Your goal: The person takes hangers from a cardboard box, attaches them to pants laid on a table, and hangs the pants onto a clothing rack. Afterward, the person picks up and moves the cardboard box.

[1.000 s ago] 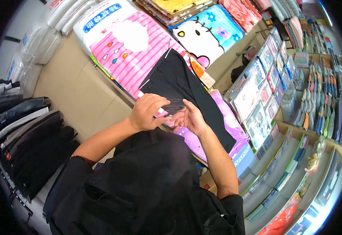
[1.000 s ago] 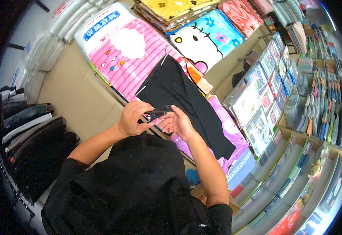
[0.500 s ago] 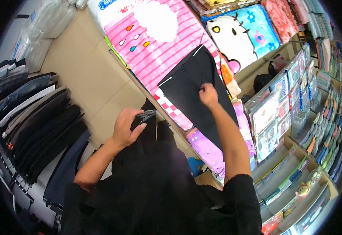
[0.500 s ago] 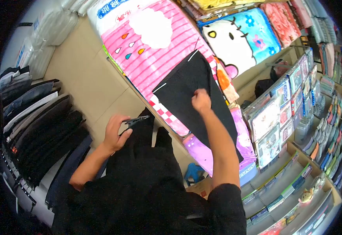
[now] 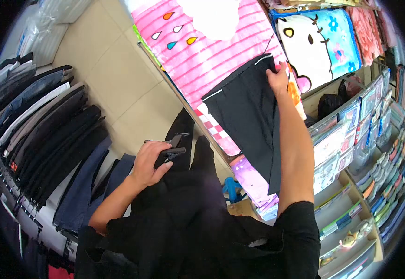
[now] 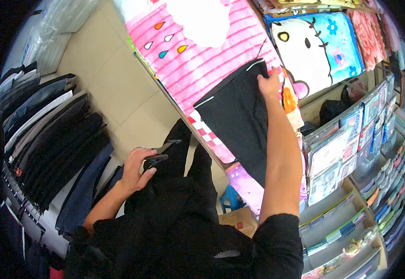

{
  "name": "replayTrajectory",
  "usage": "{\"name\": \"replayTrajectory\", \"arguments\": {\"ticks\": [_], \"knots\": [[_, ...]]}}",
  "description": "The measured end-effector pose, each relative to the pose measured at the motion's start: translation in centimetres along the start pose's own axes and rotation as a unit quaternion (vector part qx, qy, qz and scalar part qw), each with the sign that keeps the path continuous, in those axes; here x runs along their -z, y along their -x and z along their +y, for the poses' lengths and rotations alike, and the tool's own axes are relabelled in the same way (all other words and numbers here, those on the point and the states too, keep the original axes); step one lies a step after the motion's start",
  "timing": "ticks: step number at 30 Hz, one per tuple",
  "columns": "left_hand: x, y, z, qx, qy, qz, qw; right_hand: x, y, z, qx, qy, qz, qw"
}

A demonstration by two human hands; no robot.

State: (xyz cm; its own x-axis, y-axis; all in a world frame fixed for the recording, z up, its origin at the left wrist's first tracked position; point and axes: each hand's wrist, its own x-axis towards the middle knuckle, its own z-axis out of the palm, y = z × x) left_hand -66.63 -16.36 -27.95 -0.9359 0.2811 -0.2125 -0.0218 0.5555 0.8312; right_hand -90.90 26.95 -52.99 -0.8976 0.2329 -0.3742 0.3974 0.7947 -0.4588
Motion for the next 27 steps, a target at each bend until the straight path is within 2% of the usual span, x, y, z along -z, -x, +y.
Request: {"name": "replayTrajectory", "arguments": {"ticks": [2,3,7,10,13,14,17,18,21,24,27], "knots": [[0.2,-0.6,0.4,-0.014,-0.014,0.002,1.0,1.6,2.9,-1.4,0.064,0.102,0.012,0.993],[0.3,-0.9,0.5,-0.023,-0.023,0.002,0.999,3.6,5.2,-4.4,0.008,0.131,-0.025,0.991],[0.5,-2.4,1.6,-0.061,-0.04,0.0,0.997,6.1,10.3,-3.8,0.089,0.137,-0.029,0.986],[0.6,-3.5,2.7,-0.107,-0.072,0.008,0.992,9.5,15.5,-4.8,0.11,0.115,-0.022,0.987],[0.6,-5.5,4.4,-0.155,-0.111,-0.008,0.982,10.9,19.7,-4.0,0.174,0.027,0.026,0.984],[0.5,-6.0,4.8,-0.17,-0.121,-0.018,0.978,11.7,21.2,-4.1,0.083,0.014,-0.027,0.996],[-0.2,-7.9,6.9,-0.24,-0.144,-0.024,0.96,12.3,25.4,-3.9,0.096,-0.01,0.026,0.995],[-0.4,-8.3,7.6,-0.258,-0.152,-0.033,0.953,13.4,26.9,-5.3,0.058,-0.045,-0.004,0.997],[-1.5,-9.3,9.3,-0.294,-0.175,-0.079,0.936,13.9,29.9,-4.8,0.129,-0.012,0.006,0.991],[-3.0,-9.9,10.7,-0.341,-0.17,-0.097,0.919,15.0,32.3,-5.1,0.123,0.007,0.004,0.992],[-4.5,-10.3,11.5,-0.391,-0.178,-0.103,0.897,15.7,34.1,-5.1,0.156,0.002,0.063,0.986]]}}
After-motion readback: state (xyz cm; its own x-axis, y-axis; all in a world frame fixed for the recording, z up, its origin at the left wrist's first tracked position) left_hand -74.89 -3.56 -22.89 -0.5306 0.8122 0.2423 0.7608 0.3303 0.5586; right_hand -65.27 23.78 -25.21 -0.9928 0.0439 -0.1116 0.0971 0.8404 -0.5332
